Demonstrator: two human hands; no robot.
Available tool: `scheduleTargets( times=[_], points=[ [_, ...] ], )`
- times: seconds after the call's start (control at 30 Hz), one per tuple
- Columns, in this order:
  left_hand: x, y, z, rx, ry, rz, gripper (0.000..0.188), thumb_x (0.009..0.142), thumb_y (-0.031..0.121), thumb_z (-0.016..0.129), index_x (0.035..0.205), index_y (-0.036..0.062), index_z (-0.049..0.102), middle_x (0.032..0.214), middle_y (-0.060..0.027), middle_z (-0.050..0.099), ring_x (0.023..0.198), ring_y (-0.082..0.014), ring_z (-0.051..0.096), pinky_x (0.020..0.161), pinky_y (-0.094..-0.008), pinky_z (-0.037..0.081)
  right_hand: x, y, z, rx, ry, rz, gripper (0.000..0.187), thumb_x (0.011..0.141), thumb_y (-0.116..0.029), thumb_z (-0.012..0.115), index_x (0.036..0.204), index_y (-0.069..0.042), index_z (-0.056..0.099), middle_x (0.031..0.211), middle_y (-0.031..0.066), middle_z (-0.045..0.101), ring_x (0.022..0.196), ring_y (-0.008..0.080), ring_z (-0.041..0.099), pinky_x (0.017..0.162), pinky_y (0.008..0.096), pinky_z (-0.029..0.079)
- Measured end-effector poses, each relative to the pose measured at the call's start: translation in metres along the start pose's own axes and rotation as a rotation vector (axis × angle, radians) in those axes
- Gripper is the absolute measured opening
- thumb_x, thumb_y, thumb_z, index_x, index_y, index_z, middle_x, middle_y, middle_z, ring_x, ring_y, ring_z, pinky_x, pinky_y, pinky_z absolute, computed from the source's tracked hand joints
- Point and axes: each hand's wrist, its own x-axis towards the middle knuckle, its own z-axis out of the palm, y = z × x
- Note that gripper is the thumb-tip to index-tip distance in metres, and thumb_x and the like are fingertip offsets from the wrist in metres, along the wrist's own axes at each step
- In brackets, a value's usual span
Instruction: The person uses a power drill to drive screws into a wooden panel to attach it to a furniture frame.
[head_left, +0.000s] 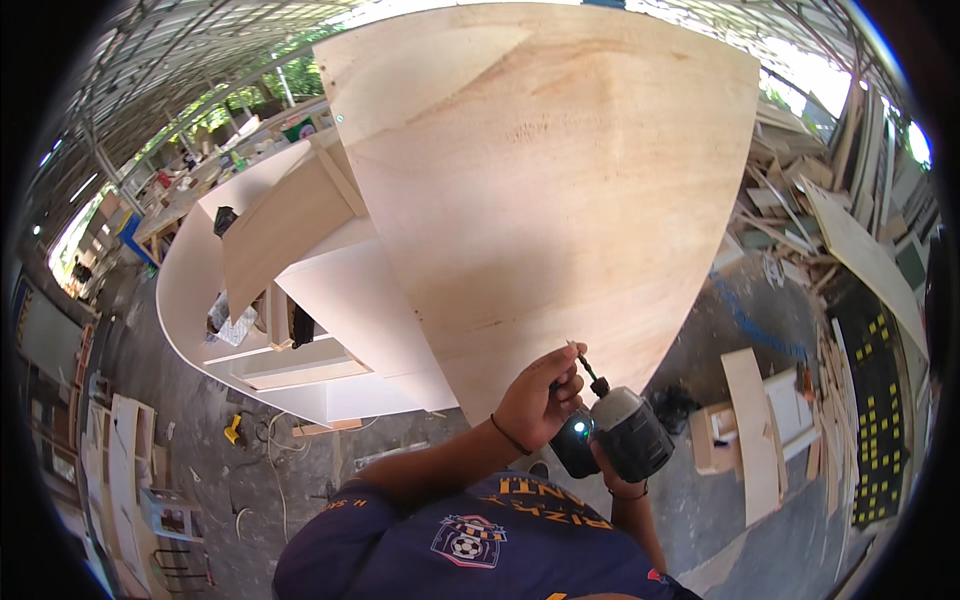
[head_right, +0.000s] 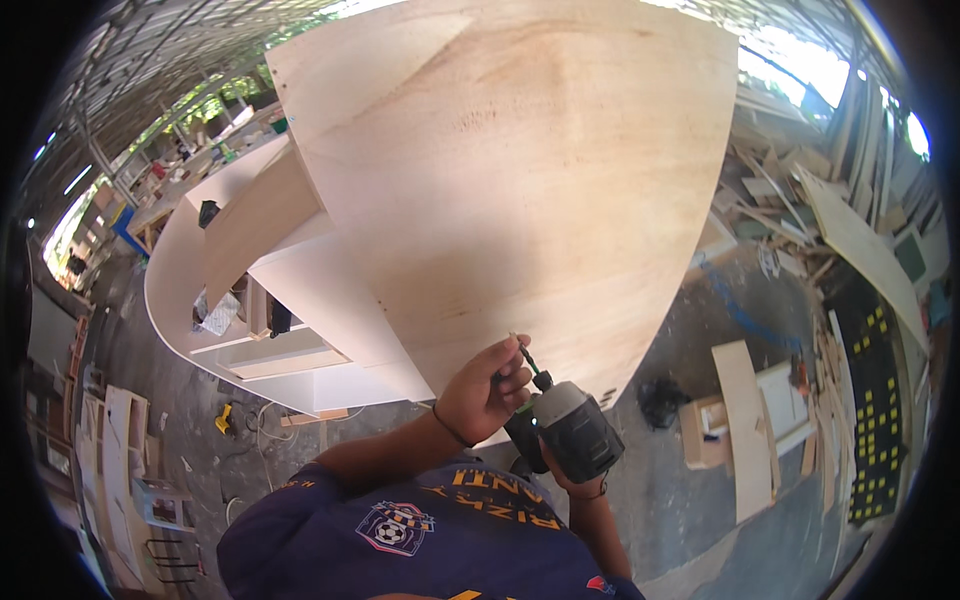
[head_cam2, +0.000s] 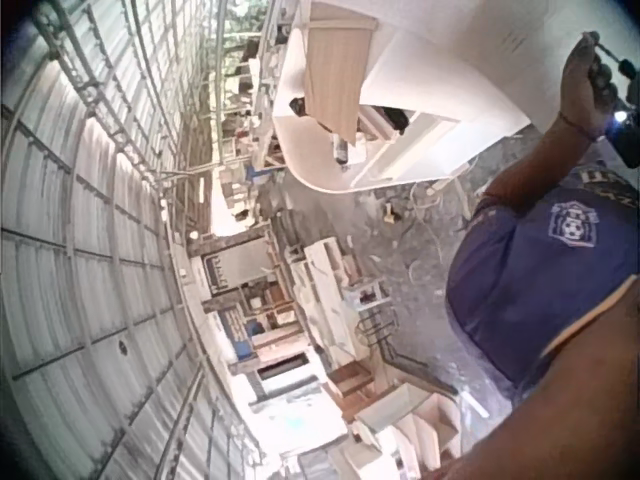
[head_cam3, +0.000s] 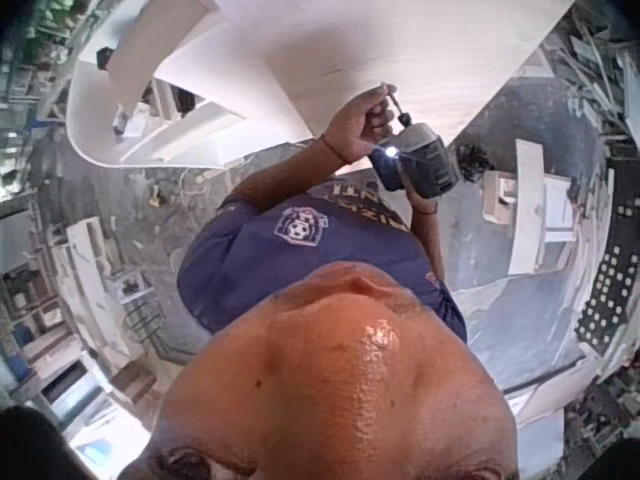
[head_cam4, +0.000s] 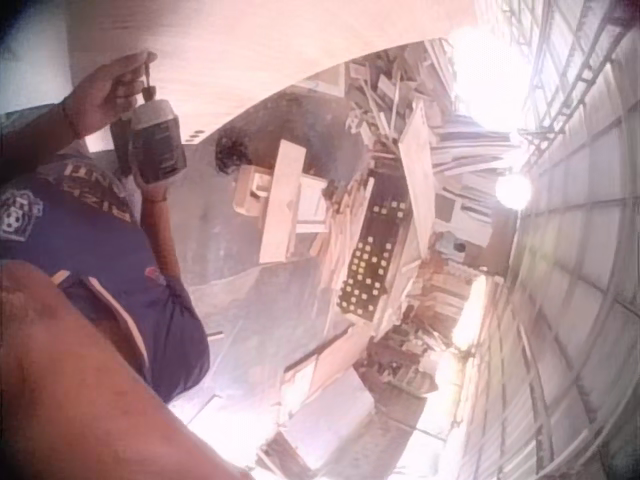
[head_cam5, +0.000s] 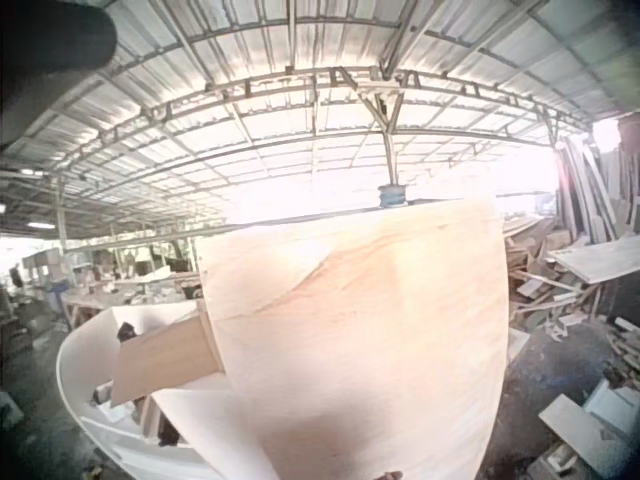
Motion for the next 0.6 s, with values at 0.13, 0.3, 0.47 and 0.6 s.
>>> scheduleTargets(
  times=[0.13, 0.3, 0.47, 0.6],
  points=[
    [0.014, 0.000, 0.012, 0.073, 0.028, 0.046, 0.026, 0.089, 0.025, 0.057, 0.102, 0.0040, 0.050, 0.066, 0.0041, 0.034, 0.059, -0.0072, 0.035, 0.052, -0.0215, 0.031, 0.015, 0.019, -0.012, -0.042, -0.014, 0.004, 0.036, 0.074, -0.015, 0.070, 0.107, -0.005, 0.059, 0.103, 0.0126, 0.060, 0.098, 0.0312, 0.056, 0.084, 0.0432, 0.043],
    [0.025, 0.008, 0.020, 0.133, -0.001, 0.044, 0.027, 0.091, 0.028, 0.055, 0.101, 0.0027, 0.051, 0.066, 0.0050, 0.034, 0.059, -0.0065, 0.035, 0.051, -0.0203, 0.030, 0.031, 0.031, -0.015, 0.010, -0.015, -0.006, 0.037, 0.074, -0.011, 0.071, 0.109, -0.004, 0.058, 0.103, 0.0114, 0.059, 0.099, 0.0278, 0.056, 0.083, 0.0401, 0.044],
    [0.020, 0.022, 0.029, 0.149, 0.067, 0.036, 0.026, 0.093, 0.031, 0.052, 0.094, 0.0048, 0.056, 0.064, 0.0056, 0.033, 0.052, -0.0039, 0.031, 0.046, -0.0175, 0.027, 0.075, 0.017, -0.020, 0.297, 0.068, 0.086, 0.043, 0.074, -0.006, 0.070, 0.114, -0.001, 0.054, 0.107, 0.0083, 0.059, 0.101, 0.0200, 0.055, 0.085, 0.0341, 0.045],
    [0.011, 0.104, 0.005, 0.144, 0.023, 0.377, 0.029, 0.095, 0.035, 0.046, 0.083, 0.0093, 0.054, 0.060, 0.0068, 0.034, 0.047, -0.0029, 0.028, 0.041, -0.0177, 0.022, 0.145, -0.033, -0.047, 0.401, 0.114, 0.087, 0.047, 0.073, -0.009, 0.065, 0.117, -0.001, 0.052, 0.101, 0.0068, 0.059, 0.078, 0.0131, 0.055, 0.067, 0.0252, 0.046]
  ],
)
